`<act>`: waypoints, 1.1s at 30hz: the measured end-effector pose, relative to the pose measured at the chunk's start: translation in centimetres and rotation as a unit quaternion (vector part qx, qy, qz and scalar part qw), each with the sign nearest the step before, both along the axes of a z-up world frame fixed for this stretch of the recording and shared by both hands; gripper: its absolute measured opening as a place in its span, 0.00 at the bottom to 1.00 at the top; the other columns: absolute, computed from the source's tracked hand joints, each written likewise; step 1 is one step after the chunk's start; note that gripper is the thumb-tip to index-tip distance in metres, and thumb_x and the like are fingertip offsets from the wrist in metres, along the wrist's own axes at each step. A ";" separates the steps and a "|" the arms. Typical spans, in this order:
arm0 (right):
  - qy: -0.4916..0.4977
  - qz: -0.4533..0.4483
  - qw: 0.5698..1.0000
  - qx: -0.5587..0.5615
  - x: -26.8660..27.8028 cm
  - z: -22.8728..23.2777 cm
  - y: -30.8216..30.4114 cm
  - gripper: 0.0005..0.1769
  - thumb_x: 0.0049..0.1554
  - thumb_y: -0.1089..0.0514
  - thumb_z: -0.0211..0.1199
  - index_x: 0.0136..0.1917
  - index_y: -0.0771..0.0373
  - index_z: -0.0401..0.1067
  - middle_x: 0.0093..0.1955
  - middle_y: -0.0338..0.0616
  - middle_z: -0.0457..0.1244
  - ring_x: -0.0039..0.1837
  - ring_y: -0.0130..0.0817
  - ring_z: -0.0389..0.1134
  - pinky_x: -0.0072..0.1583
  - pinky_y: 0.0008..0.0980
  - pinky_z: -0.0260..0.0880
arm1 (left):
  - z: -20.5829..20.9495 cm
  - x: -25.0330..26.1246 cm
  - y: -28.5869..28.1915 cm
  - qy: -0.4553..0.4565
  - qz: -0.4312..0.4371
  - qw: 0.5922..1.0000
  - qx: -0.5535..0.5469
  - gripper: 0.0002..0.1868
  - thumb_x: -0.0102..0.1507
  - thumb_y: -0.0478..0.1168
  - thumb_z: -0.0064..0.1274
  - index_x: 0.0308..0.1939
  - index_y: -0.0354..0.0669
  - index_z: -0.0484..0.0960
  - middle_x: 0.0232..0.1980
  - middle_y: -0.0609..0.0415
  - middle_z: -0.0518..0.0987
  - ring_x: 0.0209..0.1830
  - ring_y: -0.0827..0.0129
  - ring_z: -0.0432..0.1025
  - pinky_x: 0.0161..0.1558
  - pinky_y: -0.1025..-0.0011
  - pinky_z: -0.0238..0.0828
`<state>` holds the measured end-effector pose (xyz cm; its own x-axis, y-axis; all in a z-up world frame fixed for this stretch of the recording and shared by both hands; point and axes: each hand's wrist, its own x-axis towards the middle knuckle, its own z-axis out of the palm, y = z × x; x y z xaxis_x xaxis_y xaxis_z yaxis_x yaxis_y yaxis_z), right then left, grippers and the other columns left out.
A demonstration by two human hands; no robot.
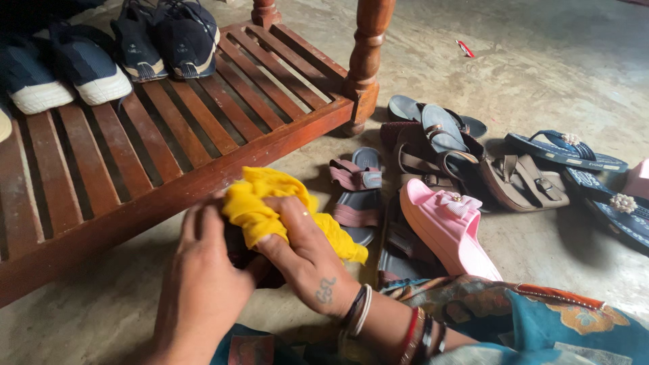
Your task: The person sits on the floor and wipes a maroon patterned slip-on shoe with a yellow cloth. They clean the upper, sides, and sole of the shoe, then place it on a wooden shoe rack next to other shoes.
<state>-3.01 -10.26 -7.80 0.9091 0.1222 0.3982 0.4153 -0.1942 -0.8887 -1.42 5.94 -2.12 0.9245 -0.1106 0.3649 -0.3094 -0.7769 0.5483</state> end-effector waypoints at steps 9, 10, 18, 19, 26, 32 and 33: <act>0.193 -0.204 0.943 -0.180 4.6 -4.4 -5.6 0.27 0.58 0.44 0.64 0.63 0.63 0.69 0.56 0.58 0.67 0.58 0.51 0.71 0.59 0.43 0.71 | 1.4 1.5 2.3 0.106 0.111 0.982 -0.111 0.33 0.44 0.49 0.76 0.51 0.47 0.83 0.47 0.47 0.81 0.42 0.56 0.79 0.43 0.63 0.75; 0.331 -0.224 0.909 -0.120 4.9 -4.1 -6.2 0.25 0.55 0.44 0.63 0.62 0.57 0.70 0.52 0.52 0.71 0.53 0.44 0.76 0.55 0.40 0.75 | 1.7 1.6 2.9 0.148 0.140 0.963 -0.177 0.32 0.47 0.49 0.75 0.53 0.47 0.83 0.46 0.46 0.83 0.41 0.56 0.79 0.42 0.64 0.75; 0.317 -0.006 0.844 0.433 1.3 4.6 -7.6 0.29 0.52 0.40 0.60 0.59 0.60 0.70 0.52 0.43 0.69 0.52 0.38 0.75 0.52 0.38 0.78 | 1.2 1.1 2.8 0.322 -0.001 0.612 -0.722 0.24 0.61 0.53 0.51 0.57 0.45 0.78 0.50 0.50 0.82 0.41 0.62 0.78 0.38 0.62 0.77; 0.336 0.052 0.824 0.453 0.6 5.5 -7.1 0.31 0.50 0.38 0.59 0.59 0.60 0.70 0.52 0.43 0.70 0.52 0.38 0.75 0.52 0.36 0.78 | 0.6 0.4 1.7 0.356 -0.020 0.592 -0.723 0.26 0.60 0.53 0.50 0.58 0.44 0.78 0.50 0.47 0.82 0.41 0.59 0.78 0.40 0.60 0.77; 0.268 -0.023 0.918 0.291 -1.8 9.7 -5.4 0.32 0.49 0.61 0.71 0.67 0.67 0.68 0.57 0.50 0.69 0.57 0.40 0.71 0.60 0.43 0.72 | -1.2 -3.4 -2.5 0.453 -0.154 0.613 -0.629 0.36 0.54 0.49 0.61 0.66 0.45 0.73 0.59 0.54 0.81 0.60 0.61 0.75 0.61 0.55 0.72; 0.179 -0.015 0.983 0.041 -3.1 9.3 -4.8 0.49 0.45 0.68 0.75 0.75 0.59 0.56 0.65 0.38 0.67 0.66 0.26 0.67 0.66 0.31 0.66 | -0.8 -3.8 -2.4 0.584 -0.107 0.438 -0.675 0.47 0.44 0.67 0.64 0.66 0.57 0.77 0.54 0.52 0.84 0.49 0.57 0.78 0.49 0.51 0.77; 0.171 -0.018 0.985 0.025 -3.0 9.3 -4.7 0.47 0.46 0.67 0.75 0.75 0.60 0.58 0.65 0.40 0.67 0.66 0.27 0.67 0.66 0.32 0.67 | -0.8 -3.6 -2.3 0.572 -0.115 0.438 -0.684 0.47 0.45 0.68 0.63 0.64 0.55 0.77 0.53 0.52 0.83 0.48 0.57 0.78 0.48 0.52 0.78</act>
